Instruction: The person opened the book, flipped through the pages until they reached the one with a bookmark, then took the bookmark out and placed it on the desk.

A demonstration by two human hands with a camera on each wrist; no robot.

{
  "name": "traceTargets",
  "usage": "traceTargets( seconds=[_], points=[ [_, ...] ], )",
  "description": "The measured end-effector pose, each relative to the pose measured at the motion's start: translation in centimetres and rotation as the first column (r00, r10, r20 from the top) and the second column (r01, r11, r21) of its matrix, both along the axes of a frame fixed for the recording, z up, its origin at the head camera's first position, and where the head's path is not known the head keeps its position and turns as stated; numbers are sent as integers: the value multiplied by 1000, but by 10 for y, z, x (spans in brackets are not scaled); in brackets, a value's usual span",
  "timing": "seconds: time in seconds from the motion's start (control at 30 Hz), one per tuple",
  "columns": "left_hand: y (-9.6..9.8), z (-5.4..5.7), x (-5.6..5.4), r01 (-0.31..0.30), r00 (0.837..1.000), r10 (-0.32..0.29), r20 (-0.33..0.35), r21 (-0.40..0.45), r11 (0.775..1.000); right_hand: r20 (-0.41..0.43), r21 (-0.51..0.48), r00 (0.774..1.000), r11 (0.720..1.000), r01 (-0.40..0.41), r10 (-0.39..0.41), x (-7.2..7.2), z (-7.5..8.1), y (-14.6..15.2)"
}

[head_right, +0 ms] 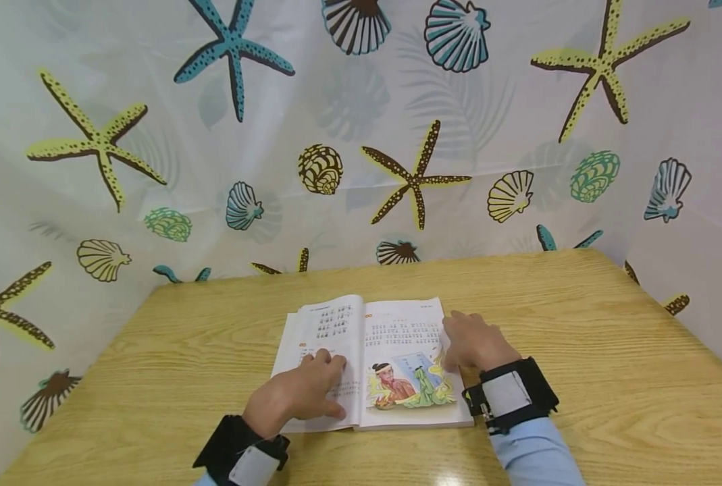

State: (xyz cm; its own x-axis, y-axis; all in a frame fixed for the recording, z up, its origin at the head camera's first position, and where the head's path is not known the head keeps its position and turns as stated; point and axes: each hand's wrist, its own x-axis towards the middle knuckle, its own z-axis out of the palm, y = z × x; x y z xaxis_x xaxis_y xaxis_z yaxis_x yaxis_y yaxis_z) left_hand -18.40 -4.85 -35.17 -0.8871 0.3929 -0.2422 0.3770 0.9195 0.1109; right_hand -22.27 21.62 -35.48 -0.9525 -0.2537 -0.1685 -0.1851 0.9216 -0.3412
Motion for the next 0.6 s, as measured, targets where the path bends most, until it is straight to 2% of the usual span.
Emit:
traceTargets(
  seconds=[0.1,0.2,0.27,0.33,0.53,0.6],
  points=[
    [0,1,0,2,1000,-2,4,-4,1000,-40,-112,999,993,-32,28,0,4,5],
    [1,1,-1,4,1000,-4,3,-7,1000,-34,-267,999,963,-44,36,1,7,10],
    [0,1,0,6,1000,-6,0,-10,1000,-26,-332,999,942,-51,45,1,6,12],
    [0,1,0,9,1000,-9,-6,-9,1000,-11,-364,999,930,-49,48,0,4,12],
    [-1,1,1,12,1000,-12,-12,-1,1000,-20,-376,997,924,-77,75,0,3,13],
    [-1,1,1,10,1000,-10,-10,0,1000,-22,-398,996,913,-87,86,0,5,12]
  ],
)
